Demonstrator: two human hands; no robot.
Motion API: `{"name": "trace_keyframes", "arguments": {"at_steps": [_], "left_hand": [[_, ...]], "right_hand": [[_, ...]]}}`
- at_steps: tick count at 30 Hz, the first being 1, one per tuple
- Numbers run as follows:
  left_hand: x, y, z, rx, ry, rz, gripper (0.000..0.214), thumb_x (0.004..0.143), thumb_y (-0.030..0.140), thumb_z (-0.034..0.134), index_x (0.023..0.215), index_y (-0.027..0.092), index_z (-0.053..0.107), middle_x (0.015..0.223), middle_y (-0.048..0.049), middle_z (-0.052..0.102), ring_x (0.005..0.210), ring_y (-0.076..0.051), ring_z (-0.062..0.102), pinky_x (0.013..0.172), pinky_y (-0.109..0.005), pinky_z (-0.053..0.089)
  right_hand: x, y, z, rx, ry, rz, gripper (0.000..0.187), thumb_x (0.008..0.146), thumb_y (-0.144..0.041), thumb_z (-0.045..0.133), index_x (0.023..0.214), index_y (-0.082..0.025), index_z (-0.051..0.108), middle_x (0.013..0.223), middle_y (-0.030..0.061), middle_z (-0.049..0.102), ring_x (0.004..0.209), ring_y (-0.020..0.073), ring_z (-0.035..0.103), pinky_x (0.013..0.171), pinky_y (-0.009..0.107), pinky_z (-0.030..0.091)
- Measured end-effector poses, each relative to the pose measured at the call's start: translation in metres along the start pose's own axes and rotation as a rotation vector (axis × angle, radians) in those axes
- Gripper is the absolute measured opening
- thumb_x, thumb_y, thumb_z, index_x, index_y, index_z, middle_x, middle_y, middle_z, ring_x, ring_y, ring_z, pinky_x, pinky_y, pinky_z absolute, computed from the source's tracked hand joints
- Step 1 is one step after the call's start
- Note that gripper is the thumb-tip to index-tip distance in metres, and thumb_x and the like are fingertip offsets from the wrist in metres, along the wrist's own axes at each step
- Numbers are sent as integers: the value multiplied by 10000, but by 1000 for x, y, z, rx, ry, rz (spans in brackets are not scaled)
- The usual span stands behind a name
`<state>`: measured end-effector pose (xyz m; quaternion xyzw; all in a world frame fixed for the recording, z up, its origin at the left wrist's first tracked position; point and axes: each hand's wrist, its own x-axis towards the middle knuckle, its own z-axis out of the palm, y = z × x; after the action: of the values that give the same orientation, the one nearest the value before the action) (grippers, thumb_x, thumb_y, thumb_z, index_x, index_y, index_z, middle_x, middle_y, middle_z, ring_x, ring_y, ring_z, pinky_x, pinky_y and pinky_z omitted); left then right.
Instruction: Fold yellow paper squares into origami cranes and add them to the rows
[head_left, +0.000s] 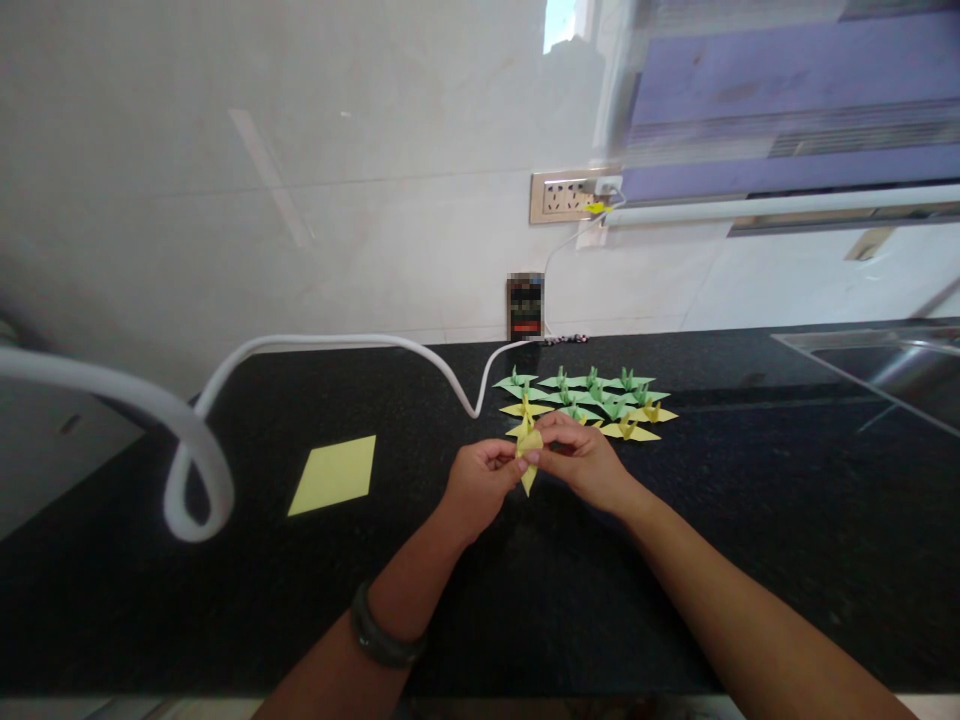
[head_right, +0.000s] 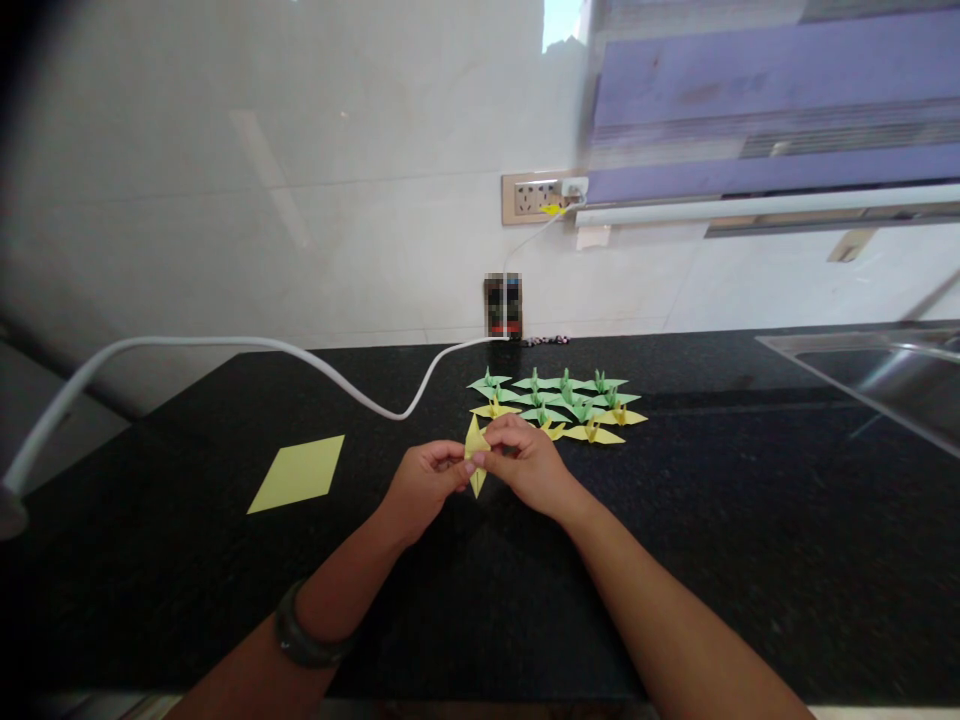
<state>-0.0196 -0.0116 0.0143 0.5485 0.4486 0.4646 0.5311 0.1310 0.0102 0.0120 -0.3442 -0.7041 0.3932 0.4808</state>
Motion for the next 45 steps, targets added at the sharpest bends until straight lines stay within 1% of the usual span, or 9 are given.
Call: {"name": "trace_keyframes", "arguments": {"at_steps": [5, 12, 23, 27, 30, 34, 37, 39, 45], "left_hand": [[0, -3, 0, 53, -36, 11, 219, 609, 305, 628, 721, 117, 633, 562, -7, 564, 488, -84, 463, 469, -197, 354], [2, -4, -3, -78, -10, -79, 219, 587, 318, 645, 635, 106, 618, 538, -13, 556, 480, -88, 476, 487, -214, 375], [0, 6, -8, -388, -197, -173, 157, 655, 251, 606, 678, 95, 604, 629, -29, 558, 580, -93, 519, 569, -231, 428], [0, 9, -8, -469, -181, -188, 207, 683, 294, 559, 664, 93, 601, 593, -30, 545, 547, -101, 515, 548, -255, 442], [0, 6, -8, -397, -163, -173, 260, 690, 344, 565, 675, 88, 605, 584, -27, 542, 529, -91, 507, 533, -242, 439], [0, 3, -9, -320, -127, -121, 232, 672, 319, 604, 678, 87, 611, 607, -29, 573, 535, -83, 515, 540, -225, 432], [0, 4, -8, -317, -117, -73, 217, 684, 310, 595, 716, 97, 617, 637, -37, 602, 573, -99, 543, 574, -239, 436], [0, 5, -8, -298, -109, -55, 213, 674, 304, 605, 748, 104, 617, 644, -33, 609, 594, -109, 554, 590, -246, 438], [2, 4, -7, -200, 0, -9, 225, 595, 254, 675, 742, 112, 581, 608, -3, 597, 538, -81, 533, 548, -210, 423]], "right_hand": [[-1, 1, 2, 18, 76, -49, 83, 671, -281, 631, 739, -262, 674, 764, 16, 508, 743, 137, 496, 675, 294, 418], [-4, -6, -3, -216, -64, -230, 234, 745, -192, 547, 901, -337, 644, 827, 22, 456, 765, 130, 468, 637, 273, 401], [-4, -13, -11, -386, -186, -346, 361, 752, -132, 477, 1042, -322, 578, 768, 15, 450, 701, 120, 450, 620, 267, 388], [-5, -13, -11, -391, -183, -352, 371, 739, -100, 462, 1024, -299, 594, 770, 22, 466, 695, 117, 458, 612, 260, 387], [-6, -13, -10, -341, -180, -350, 328, 724, -91, 468, 941, -273, 634, 763, 23, 485, 689, 115, 467, 602, 256, 388], [-6, -11, -3, -92, -72, -239, 196, 727, -116, 470, 758, -200, 644, 746, 22, 511, 677, 112, 498, 609, 259, 412], [-6, -8, 2, 121, 30, 20, 116, 746, -208, 501, 823, -173, 581, 699, 5, 514, 566, 88, 487, 524, 233, 424], [-5, -6, 4, 171, 14, 148, 175, 735, -274, 536, 870, -164, 558, 688, 1, 524, 528, 80, 476, 480, 217, 420], [-3, -5, 4, 162, -55, 186, 209, 717, -330, 564, 820, -149, 571, 727, 16, 550, 545, 80, 479, 466, 208, 432]]}}
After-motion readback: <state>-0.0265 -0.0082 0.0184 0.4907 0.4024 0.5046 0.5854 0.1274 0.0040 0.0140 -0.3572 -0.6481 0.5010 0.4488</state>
